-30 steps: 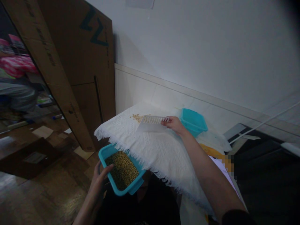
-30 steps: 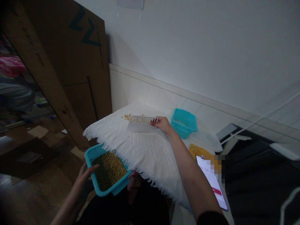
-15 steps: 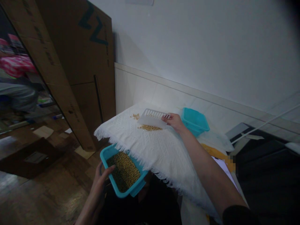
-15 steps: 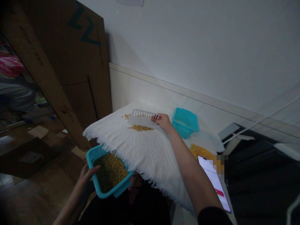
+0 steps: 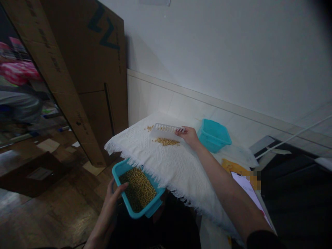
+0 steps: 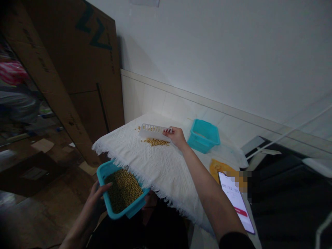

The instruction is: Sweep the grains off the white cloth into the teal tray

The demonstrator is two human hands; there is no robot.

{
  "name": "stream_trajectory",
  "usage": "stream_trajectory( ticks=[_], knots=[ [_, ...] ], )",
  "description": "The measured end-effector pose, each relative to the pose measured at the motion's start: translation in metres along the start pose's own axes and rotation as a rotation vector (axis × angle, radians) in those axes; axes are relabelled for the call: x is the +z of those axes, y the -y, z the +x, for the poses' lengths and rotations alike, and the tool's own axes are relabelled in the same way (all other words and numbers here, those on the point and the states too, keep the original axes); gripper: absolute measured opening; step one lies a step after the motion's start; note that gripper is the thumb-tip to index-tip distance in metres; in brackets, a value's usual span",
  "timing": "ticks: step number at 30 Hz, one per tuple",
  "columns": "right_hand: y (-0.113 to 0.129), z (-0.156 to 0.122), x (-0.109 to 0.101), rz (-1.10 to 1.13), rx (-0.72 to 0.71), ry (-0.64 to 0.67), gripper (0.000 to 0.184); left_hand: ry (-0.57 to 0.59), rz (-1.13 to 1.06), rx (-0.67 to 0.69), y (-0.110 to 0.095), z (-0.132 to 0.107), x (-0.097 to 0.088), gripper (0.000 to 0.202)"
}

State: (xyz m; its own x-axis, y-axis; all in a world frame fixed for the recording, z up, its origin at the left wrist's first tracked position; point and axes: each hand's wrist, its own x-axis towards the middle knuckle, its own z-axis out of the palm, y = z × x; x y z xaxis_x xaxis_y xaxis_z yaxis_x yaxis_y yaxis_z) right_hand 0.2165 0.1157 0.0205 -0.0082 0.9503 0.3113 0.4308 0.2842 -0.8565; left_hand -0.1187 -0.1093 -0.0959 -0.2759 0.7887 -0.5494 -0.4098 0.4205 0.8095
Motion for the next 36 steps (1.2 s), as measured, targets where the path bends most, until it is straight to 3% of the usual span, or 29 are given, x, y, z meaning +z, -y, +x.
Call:
stream_trajectory(
  ticks=[24,30,33,36],
  knots=[
    [0.027,-0.049,0.029,-0.068,-0.022,0.022,0.044,0.027,-0.020,-0.003,-0.003,-0.008,0.005,0.098],
    [0.038,-0.072,-0.013,-0.129,-0.053,-0.256,0.044,0.043,0.000,0.004,0.002,-0.005,0.002,0.098],
    [0.038,-0.108,-0.038,-0.221,-0.066,-0.444,0.043,0.049,0.014,0.005,0.005,0.000,0.001,0.098],
    [0.035,-0.150,-0.050,-0.379,-0.043,-0.608,0.043,0.045,0.014,0.005,0.008,0.004,0.001,0.099]
  ],
)
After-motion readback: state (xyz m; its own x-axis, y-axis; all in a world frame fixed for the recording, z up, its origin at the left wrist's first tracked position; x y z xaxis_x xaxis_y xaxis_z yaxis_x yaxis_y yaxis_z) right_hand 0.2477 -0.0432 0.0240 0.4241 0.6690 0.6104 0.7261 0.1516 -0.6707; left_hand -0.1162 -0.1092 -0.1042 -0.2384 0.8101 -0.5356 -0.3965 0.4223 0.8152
